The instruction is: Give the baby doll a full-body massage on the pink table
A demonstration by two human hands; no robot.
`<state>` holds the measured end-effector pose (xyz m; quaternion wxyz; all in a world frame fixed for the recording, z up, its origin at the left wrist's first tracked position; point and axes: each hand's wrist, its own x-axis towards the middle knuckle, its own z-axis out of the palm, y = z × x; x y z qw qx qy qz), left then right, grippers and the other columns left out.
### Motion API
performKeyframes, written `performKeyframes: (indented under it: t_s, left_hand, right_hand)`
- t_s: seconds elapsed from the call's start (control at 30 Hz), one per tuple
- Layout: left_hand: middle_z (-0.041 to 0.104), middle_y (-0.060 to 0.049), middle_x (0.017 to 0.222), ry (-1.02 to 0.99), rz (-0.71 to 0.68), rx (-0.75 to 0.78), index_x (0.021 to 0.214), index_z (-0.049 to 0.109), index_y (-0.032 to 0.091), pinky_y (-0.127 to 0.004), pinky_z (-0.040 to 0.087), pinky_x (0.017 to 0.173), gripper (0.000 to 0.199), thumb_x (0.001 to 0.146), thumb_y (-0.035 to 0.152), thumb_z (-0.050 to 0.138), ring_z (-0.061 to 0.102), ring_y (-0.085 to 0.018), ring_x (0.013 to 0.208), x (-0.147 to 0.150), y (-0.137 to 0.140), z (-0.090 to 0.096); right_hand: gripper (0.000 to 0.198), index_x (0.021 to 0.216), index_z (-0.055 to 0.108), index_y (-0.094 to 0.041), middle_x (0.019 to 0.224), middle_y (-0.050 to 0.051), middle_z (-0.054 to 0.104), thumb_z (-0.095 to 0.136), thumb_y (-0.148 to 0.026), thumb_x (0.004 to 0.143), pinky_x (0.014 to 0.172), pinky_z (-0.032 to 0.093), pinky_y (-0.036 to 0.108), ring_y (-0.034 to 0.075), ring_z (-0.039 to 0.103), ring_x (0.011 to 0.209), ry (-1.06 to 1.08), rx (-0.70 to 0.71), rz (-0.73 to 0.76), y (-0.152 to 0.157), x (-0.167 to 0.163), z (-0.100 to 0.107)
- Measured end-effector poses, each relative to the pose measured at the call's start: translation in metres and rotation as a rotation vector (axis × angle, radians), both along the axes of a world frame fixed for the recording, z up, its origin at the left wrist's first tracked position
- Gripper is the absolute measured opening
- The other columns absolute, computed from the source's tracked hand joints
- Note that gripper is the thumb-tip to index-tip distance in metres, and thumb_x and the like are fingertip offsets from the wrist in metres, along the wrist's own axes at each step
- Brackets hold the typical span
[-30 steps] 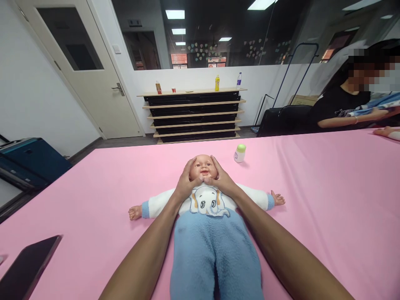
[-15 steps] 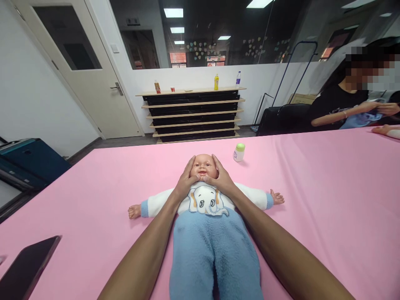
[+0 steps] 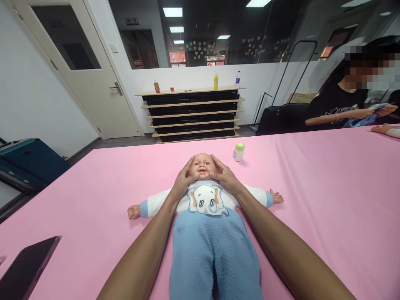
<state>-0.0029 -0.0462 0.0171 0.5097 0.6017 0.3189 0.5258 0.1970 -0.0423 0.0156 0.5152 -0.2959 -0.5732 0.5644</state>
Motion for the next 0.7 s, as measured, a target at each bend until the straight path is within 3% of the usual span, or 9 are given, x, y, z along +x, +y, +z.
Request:
performKeyframes:
  t_s: [0.13,0.27,0.33,0.47,0.7]
  left_hand:
    - [0.035,-0.004,0.152,0.048,0.018,0.034,0.146,0.036,0.024,-0.040,0.024,0.116,0.070,0.084,0.043,0.062,0.030,-0.028,0.141,0.000,0.002,-0.001]
    - [0.032,-0.004,0.154,0.092,0.073,0.050,0.145,0.038,0.024,-0.039,0.019,0.118,0.063,0.089,0.048,0.053,0.025,-0.025,0.143,0.001,0.000,0.000]
    - [0.031,-0.004,0.154,0.126,0.076,0.052,0.147,0.033,0.026,-0.040,0.023,0.117,0.074,0.083,0.046,0.063,0.028,-0.027,0.142,0.002,-0.001,-0.001]
    - [0.031,-0.005,0.154,0.168,0.065,0.044,0.150,0.025,0.030,-0.044,0.027,0.115,0.105,0.062,0.035,0.083,0.032,-0.031,0.139,0.001,-0.004,-0.003]
    - [0.042,-0.008,0.148,0.061,-0.007,-0.012,0.149,0.027,0.025,-0.044,0.038,0.109,0.100,0.066,0.036,0.081,0.043,-0.032,0.132,0.001,-0.003,0.000]
  right_hand:
    - [0.090,0.149,0.025,-0.028,0.153,0.001,0.032,0.075,-0.039,0.075,0.114,0.032,0.040,0.024,0.036,0.138,0.083,-0.063,0.030,0.001,-0.003,-0.002]
    - [0.079,0.150,0.023,-0.029,0.152,0.001,0.034,0.060,-0.052,0.084,0.114,0.033,0.044,0.024,0.039,0.136,0.119,-0.104,0.032,0.002,-0.005,-0.004]
    - [0.081,0.150,0.023,-0.031,0.153,0.000,0.032,0.061,-0.055,0.083,0.115,0.029,0.045,0.025,0.034,0.139,0.023,-0.059,-0.029,0.001,-0.005,-0.004]
    - [0.110,0.151,0.018,-0.031,0.156,0.001,0.024,0.083,-0.044,0.063,0.117,0.023,0.045,0.027,0.024,0.143,-0.245,0.110,-0.152,-0.004,-0.005,-0.002]
    - [0.103,0.151,0.021,-0.027,0.156,0.003,0.025,0.079,-0.043,0.068,0.116,0.027,0.040,0.026,0.027,0.143,-0.205,0.097,-0.115,-0.009,-0.004,0.005]
